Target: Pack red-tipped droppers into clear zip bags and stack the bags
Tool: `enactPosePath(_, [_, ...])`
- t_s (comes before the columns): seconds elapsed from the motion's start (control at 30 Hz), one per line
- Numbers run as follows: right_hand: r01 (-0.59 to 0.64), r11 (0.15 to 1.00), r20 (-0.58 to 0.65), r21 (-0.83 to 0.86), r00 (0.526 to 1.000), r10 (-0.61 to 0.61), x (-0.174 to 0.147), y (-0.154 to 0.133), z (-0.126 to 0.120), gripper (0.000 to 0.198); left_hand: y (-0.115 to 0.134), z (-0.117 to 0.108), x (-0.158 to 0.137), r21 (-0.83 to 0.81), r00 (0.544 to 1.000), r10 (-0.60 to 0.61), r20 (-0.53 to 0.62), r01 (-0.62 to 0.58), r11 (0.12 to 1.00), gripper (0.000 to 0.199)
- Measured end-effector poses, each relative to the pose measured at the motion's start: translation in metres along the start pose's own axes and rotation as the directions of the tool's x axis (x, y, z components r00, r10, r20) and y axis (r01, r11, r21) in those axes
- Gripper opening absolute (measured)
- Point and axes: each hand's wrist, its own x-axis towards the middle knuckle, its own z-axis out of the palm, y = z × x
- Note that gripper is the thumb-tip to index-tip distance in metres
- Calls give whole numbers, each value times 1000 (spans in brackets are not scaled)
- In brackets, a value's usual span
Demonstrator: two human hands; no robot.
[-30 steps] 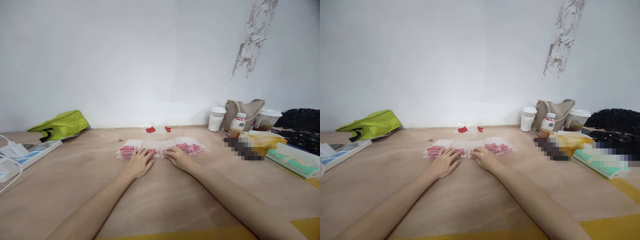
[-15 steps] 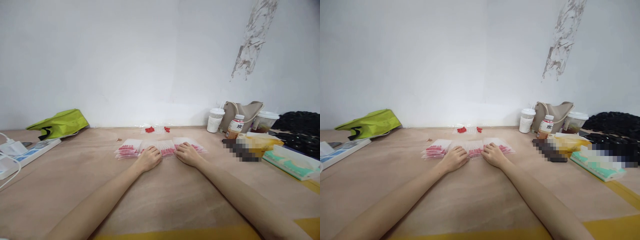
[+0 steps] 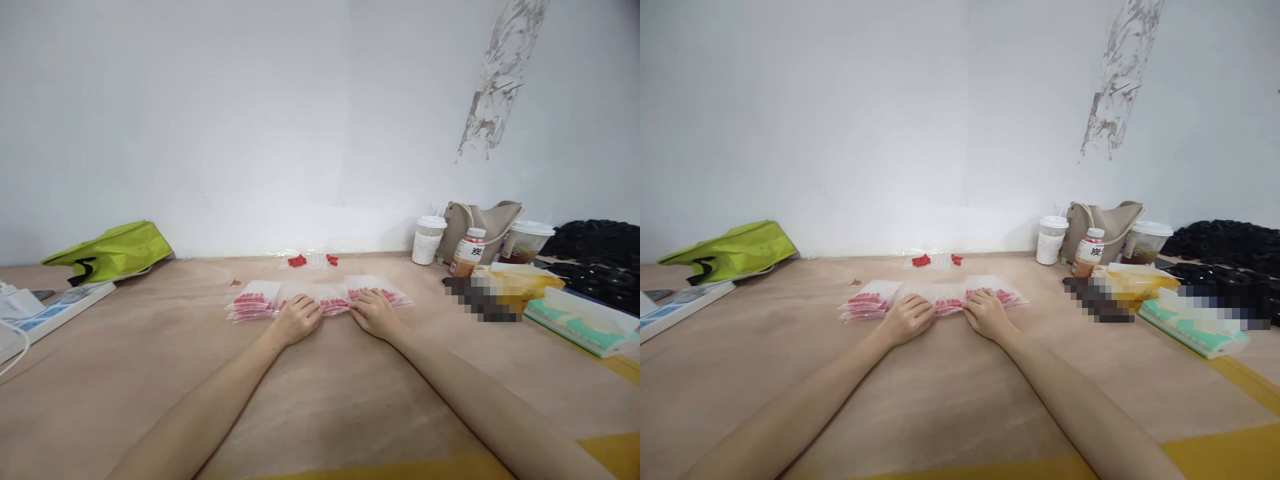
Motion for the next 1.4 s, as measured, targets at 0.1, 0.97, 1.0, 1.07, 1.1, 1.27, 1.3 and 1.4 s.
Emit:
enactPosePath(0.1, [23,1000,-29,1,999,-23,-1,1,0,18,1,1,-1,50,1000,15,-23,-14,999,14])
enactPosePath(0.97, [275,929,-39,-247,955,-294,-1,10,-3,23,-1,0,-3,88,987,48,156,-63,994,21])
enactPosePath(1.0, [271,931,-41,-244,956,-289,-1,10,-4,23,-1,0,-3,82,987,47,156,-60,995,22])
enactPosePath(1.07, [264,935,-41,-237,959,-281,-1,10,-5,23,-1,-1,-3,76,989,45,144,-56,996,23])
enactPosePath(1.1, [259,937,-41,-234,960,-275,-1,9,-5,23,0,-1,-3,74,990,45,135,-55,996,22])
enactPosePath(1.27, [199,954,-65,-224,974,-218,3,1,-4,18,1,-4,-1,85,994,24,103,-32,996,18])
enactPosePath(1.3, [194,956,-70,-222,974,-214,5,-2,-2,17,1,-4,-1,87,995,20,99,-29,996,19])
enactPosePath(1.4, [211,952,-78,-220,969,-233,15,-16,5,17,1,-3,-1,86,996,23,85,-30,996,19])
